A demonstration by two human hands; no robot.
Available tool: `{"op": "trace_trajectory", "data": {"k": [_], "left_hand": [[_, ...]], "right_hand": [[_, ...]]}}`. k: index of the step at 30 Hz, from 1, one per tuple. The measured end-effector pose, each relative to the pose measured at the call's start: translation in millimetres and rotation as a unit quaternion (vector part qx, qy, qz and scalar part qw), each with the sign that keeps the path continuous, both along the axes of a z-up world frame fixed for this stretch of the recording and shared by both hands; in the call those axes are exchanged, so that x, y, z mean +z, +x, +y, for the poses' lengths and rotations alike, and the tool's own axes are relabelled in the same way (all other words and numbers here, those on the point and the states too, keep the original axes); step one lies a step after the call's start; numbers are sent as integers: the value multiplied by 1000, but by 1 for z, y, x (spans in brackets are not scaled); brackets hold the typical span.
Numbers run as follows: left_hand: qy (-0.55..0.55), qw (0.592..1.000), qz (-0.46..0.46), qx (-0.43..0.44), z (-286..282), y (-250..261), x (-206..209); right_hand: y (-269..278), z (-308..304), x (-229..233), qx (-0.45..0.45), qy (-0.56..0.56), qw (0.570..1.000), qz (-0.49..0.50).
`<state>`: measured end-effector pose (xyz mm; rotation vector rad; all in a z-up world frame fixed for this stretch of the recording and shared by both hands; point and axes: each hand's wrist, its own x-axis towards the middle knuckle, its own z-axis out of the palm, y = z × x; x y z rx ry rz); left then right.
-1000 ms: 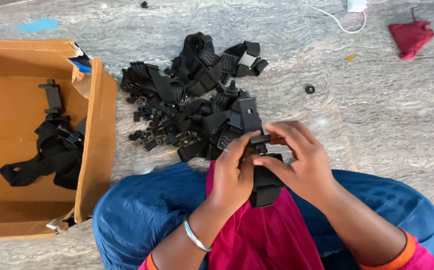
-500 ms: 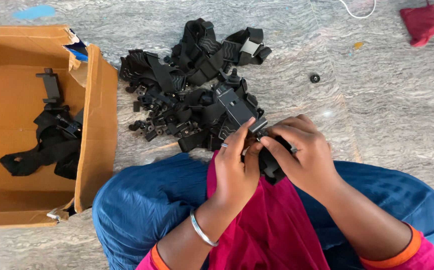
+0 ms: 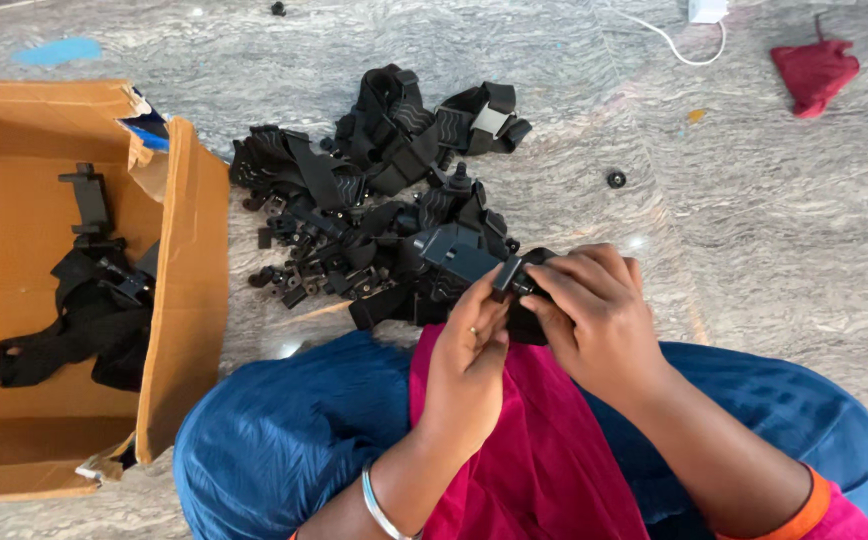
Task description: The person sits on the floor and assembles black plastic buckles by hand. They pick up buckle components, align them, and press them together to form complete units. A cardboard box and a pile of parts are visible nearby.
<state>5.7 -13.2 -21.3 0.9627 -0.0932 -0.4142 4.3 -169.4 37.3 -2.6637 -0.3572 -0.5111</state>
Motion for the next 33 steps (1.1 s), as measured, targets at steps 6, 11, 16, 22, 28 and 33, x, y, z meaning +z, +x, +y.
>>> {"op": "trace_trajectory", "data": {"k": [6,11,16,22,28,33], "left_hand": [[-69,989,130,-4,3,-7,-5],[-70,992,98,-29,7,-2,-5],[19,996,79,-46,4,5,2],[197,979,-22,-56,2,6,-8],[39,998,-52,2,-15,8,-29],[242,954,-163,71,-13,3,-58]], "right_hand": [[4,-2,2,37,-13,999,-38],[5,-6,-3,83,37,995,-33],[9,-11,-11,65,56,996,-28],[1,-10,-33,32,134,990,21],[-3,-1,-44,24,198,980,21],[-19,12,-60,-31,222,972,76]]}}
